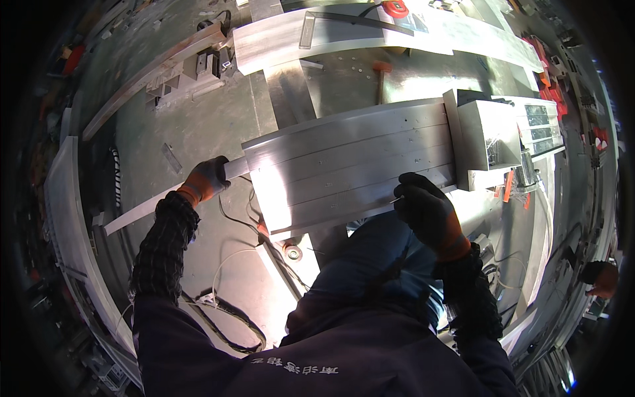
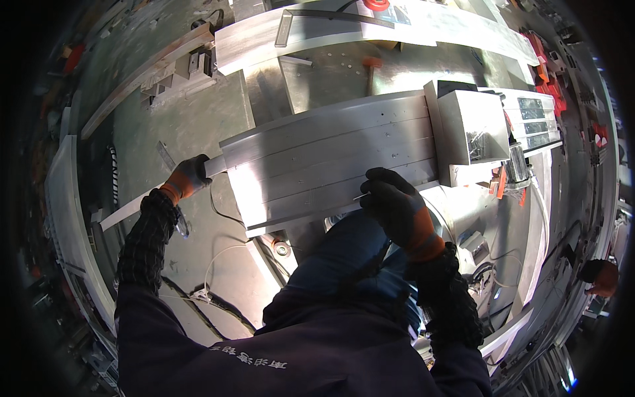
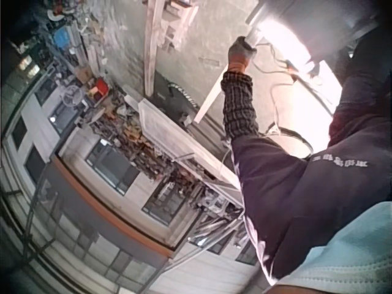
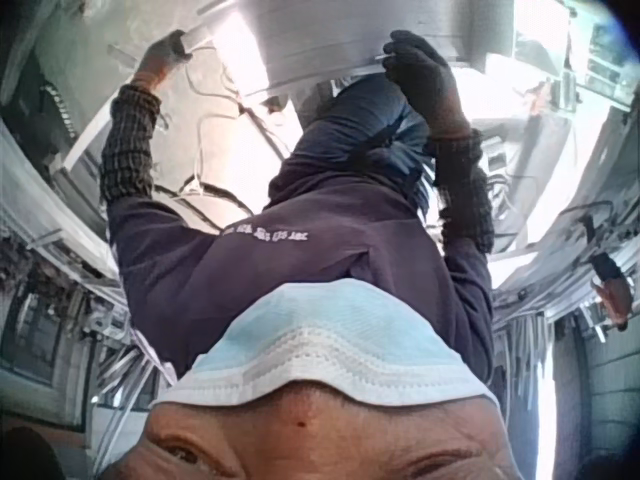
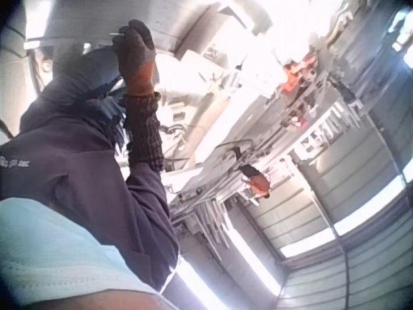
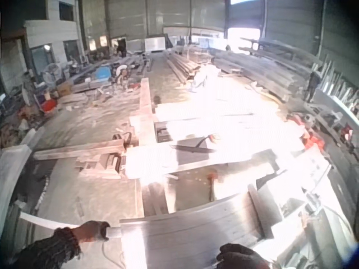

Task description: The person assembles a metal frame by positioning metal pieces and securing them with a power drill. They handle metal strips and fasteners, aligning components and drilling screws into the frame.

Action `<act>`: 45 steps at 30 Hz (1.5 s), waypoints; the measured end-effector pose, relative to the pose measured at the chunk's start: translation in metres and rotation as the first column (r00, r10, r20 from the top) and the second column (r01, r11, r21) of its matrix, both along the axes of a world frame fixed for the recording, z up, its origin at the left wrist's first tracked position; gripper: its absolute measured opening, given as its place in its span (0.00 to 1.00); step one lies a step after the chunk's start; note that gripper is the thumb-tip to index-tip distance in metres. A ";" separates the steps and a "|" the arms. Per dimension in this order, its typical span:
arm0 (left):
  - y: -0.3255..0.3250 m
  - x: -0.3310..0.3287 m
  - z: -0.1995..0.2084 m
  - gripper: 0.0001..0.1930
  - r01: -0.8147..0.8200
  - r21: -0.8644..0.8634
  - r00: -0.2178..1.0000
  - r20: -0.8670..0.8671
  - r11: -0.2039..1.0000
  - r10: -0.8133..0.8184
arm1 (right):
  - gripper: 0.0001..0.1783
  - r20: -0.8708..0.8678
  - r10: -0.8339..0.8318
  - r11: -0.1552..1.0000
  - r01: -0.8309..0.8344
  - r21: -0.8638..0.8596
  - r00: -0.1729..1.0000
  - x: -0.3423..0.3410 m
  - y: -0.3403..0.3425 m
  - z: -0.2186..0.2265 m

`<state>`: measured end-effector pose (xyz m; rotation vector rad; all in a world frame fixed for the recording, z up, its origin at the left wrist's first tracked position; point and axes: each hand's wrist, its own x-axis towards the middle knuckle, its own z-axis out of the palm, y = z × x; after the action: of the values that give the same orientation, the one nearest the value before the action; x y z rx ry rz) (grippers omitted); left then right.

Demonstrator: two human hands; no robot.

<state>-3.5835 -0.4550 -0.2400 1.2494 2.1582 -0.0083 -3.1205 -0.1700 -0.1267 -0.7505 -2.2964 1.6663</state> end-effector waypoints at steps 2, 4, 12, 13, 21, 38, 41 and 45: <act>0.019 0.009 0.005 0.22 0.006 -0.001 1.000 0.009 1.000 -0.006 | 0.16 -0.007 -0.095 0.973 0.091 -0.212 0.995 0.009 -0.006 -0.022; 0.026 0.010 0.007 0.26 -0.003 0.067 0.987 0.161 0.998 -0.008 | 0.13 -0.029 -0.079 0.978 0.072 -0.195 0.996 0.015 -0.003 -0.036; 0.035 0.009 -0.011 0.35 -0.341 0.094 0.856 0.443 0.935 0.267 | 0.13 -0.046 -0.097 0.957 0.080 -0.279 0.994 0.018 -0.006 -0.057; 0.040 0.015 -0.011 0.36 -0.374 0.046 0.872 0.357 0.926 0.334 | 0.14 0.002 -0.180 0.867 0.159 -0.471 0.984 0.017 -0.006 -0.053; 0.033 0.031 -0.046 0.32 -0.404 0.359 0.893 0.355 0.841 0.278 | 0.22 0.094 -0.091 0.830 0.127 -0.543 0.991 0.025 0.000 -0.064; 0.029 0.021 -0.070 0.34 -0.340 0.386 0.933 0.255 0.857 0.255 | 0.25 0.059 -0.343 0.438 0.215 -0.873 0.938 0.012 0.044 -0.055; 0.020 0.018 -0.072 0.34 -0.396 0.373 0.906 0.306 0.839 0.291 | 0.22 0.060 -0.376 0.546 0.273 -0.792 0.925 0.008 0.049 -0.054; 0.030 0.028 -0.063 0.34 -0.369 0.385 0.916 0.307 0.846 0.260 | 0.16 0.032 -0.386 0.833 0.363 -0.418 0.922 0.004 0.062 -0.043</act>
<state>-3.5556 -0.4249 -0.3026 1.0323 2.1838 0.7723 -3.1163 -0.1077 -0.1701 -1.1396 -1.6195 1.9616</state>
